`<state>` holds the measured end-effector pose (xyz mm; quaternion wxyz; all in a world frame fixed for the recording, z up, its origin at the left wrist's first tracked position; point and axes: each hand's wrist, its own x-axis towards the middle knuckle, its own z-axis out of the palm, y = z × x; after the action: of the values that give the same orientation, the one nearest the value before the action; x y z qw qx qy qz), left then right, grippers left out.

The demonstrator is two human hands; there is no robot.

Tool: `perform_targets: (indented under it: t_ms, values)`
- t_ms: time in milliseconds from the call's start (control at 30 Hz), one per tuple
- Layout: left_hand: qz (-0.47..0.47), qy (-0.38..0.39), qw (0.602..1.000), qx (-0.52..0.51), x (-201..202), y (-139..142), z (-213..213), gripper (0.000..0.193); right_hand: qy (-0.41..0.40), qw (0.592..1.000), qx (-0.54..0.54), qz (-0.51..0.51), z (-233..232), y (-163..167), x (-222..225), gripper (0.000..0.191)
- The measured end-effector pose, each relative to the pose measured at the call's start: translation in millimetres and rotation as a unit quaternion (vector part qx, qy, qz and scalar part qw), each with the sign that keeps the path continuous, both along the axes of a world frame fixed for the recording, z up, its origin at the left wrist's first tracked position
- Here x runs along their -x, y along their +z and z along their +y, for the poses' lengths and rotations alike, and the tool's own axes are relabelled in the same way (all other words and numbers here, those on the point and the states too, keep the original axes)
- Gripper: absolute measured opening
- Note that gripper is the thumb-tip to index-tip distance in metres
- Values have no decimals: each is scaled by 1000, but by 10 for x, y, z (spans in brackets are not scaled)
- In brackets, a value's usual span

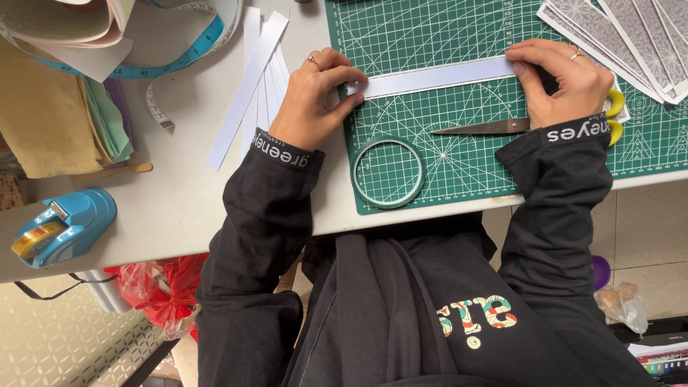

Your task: The person assembles paper crafts by applying double-sided tape to white paper strips and attaching them to patterned paper pieces. They use scissors to trim the tape and fold the strips to form small rectangular units, repeating the process for multiple items.

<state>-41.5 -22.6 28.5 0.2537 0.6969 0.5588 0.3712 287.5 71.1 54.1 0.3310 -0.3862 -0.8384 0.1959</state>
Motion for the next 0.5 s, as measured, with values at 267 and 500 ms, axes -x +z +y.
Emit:
perform_targets:
  t_ms: [267,500]
  values:
    - [2,1,1000,-6,8,-14,2,22,1,1000,-10,0,-6,-29,-7,13]
    - [7,-2,1000,0,22,-34,9,23,2,1000,-9,-1,7,-37,-18,14]
